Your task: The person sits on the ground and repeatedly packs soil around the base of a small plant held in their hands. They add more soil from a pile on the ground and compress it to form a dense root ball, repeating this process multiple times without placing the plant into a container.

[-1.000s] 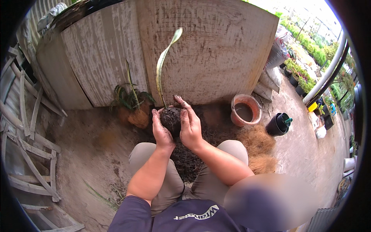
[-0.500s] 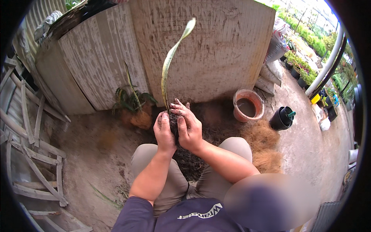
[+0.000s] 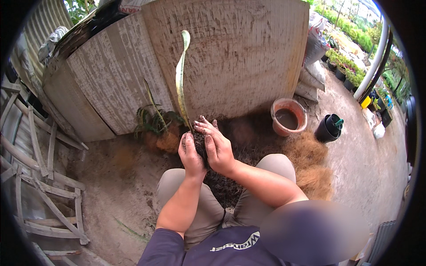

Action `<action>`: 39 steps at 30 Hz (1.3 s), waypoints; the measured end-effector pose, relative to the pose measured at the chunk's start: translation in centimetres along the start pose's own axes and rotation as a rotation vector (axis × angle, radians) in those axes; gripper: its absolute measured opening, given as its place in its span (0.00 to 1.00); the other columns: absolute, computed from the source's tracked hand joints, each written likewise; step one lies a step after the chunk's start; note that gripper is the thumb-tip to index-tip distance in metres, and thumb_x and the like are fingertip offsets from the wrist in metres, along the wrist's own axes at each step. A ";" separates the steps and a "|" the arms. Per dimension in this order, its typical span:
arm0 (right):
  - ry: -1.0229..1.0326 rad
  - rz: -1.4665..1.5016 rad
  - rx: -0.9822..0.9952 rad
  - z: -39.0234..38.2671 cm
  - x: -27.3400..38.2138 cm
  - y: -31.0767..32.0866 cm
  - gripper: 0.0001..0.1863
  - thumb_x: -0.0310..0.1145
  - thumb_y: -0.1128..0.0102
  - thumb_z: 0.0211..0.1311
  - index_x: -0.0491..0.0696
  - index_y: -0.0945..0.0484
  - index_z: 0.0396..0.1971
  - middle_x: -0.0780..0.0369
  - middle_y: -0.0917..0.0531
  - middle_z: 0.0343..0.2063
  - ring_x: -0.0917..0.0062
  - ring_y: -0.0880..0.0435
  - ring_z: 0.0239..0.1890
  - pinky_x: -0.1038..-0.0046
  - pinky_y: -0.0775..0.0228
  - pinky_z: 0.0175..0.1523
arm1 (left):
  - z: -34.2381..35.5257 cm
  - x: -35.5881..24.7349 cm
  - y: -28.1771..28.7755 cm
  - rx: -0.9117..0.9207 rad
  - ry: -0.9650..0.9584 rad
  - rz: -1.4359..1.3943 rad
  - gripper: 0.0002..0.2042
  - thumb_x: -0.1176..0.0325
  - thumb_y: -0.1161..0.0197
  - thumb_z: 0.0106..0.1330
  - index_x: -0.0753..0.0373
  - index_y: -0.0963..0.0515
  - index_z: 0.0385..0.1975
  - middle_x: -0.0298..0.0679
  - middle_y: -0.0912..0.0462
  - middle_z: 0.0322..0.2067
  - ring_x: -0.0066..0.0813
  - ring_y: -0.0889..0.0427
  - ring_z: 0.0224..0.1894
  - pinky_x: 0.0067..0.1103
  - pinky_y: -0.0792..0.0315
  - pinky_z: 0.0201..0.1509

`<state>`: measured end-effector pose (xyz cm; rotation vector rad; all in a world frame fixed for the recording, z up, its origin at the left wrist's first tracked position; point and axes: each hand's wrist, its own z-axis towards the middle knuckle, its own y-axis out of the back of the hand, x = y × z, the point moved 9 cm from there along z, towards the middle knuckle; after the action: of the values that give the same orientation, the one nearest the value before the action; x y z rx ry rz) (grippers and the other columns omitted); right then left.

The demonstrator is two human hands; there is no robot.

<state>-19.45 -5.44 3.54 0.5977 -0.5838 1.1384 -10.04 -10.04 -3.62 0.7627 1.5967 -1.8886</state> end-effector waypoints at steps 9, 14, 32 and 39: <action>-0.002 -0.066 0.000 0.8 0.3 0.9 0.18 0.33 0.56 0.61 0.46 0.32 0.51 0.56 0.30 0.52 0.63 0.38 0.60 0.61 0.57 0.63 | 0.4 1.7 0.1 -0.020 0.222 -0.153 0.23 0.52 0.64 0.66 0.64 0.30 0.46 0.41 0.25 0.44 0.35 0.26 0.46 0.30 0.35 0.53; 0.087 -0.177 0.074 0.1 1.2 0.0 0.20 0.34 0.53 0.59 0.46 0.32 0.51 0.56 0.31 0.54 0.64 0.38 0.60 0.60 0.58 0.63 | 0.2 1.6 -0.3 -0.041 0.281 -0.241 0.21 0.51 0.62 0.66 0.60 0.30 0.45 0.39 0.26 0.44 0.33 0.29 0.48 0.28 0.36 0.54; 0.087 -0.164 0.046 -0.4 0.5 -1.0 0.19 0.30 0.48 0.54 0.44 0.31 0.49 0.57 0.29 0.51 0.63 0.35 0.58 0.60 0.53 0.63 | 0.4 0.8 -0.3 0.011 0.192 -0.124 0.20 0.53 0.60 0.67 0.62 0.31 0.46 0.40 0.27 0.45 0.33 0.29 0.49 0.28 0.38 0.57; 0.101 -0.213 -0.008 0.3 1.9 0.2 0.22 0.34 0.50 0.56 0.45 0.33 0.51 0.56 0.31 0.53 0.64 0.37 0.59 0.61 0.55 0.63 | -0.2 1.0 -1.4 0.063 0.300 -0.243 0.21 0.52 0.62 0.66 0.60 0.30 0.46 0.39 0.27 0.46 0.32 0.29 0.49 0.27 0.37 0.55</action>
<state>-19.13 -4.35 5.05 0.5774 -0.4275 0.9592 -11.70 -9.72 -3.41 0.9522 1.8937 -2.0798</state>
